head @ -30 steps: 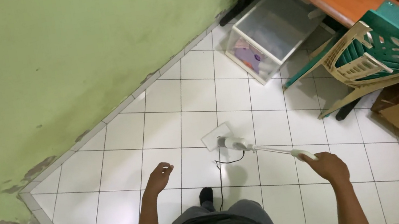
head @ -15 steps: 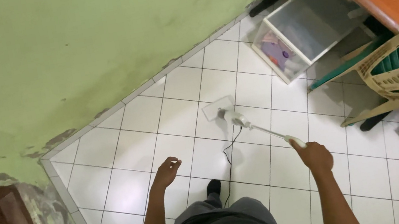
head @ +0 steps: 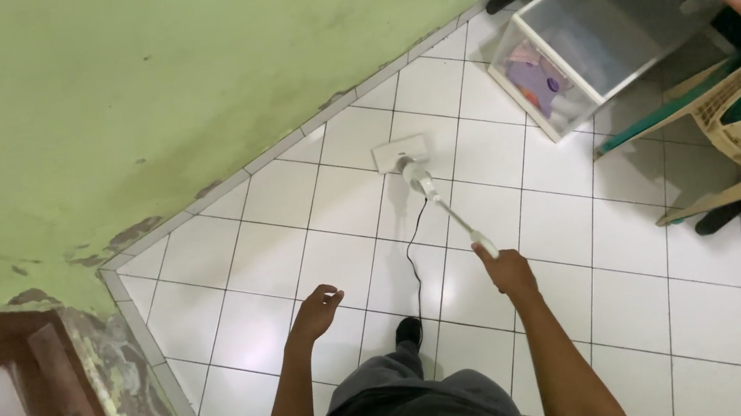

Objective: The person organizes desk items then mops the floor in a home office environment.

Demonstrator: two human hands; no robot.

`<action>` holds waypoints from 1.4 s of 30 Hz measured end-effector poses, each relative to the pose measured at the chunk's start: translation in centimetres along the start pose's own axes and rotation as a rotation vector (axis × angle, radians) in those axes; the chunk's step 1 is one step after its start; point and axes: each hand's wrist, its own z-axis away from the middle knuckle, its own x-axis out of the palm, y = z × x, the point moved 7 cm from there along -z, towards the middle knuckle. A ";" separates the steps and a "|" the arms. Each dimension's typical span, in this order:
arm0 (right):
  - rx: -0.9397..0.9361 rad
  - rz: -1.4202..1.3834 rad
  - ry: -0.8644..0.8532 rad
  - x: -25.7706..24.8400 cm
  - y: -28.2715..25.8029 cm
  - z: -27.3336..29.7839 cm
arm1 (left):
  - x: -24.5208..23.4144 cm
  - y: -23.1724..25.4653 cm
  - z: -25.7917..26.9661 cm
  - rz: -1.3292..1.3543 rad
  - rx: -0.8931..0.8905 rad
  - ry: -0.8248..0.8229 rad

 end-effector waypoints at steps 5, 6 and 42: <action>0.004 0.124 -0.025 -3.1 5.0 2.0 | 0.3 -1.0 0.1 -0.014 0.031 0.014; 0.011 0.163 -0.033 -3.9 6.2 2.3 | 0.4 -1.1 0.2 0.011 0.037 0.023; -0.140 0.209 0.066 5.0 0.3 -2.8 | -1.2 -7.9 3.2 0.100 -0.069 0.086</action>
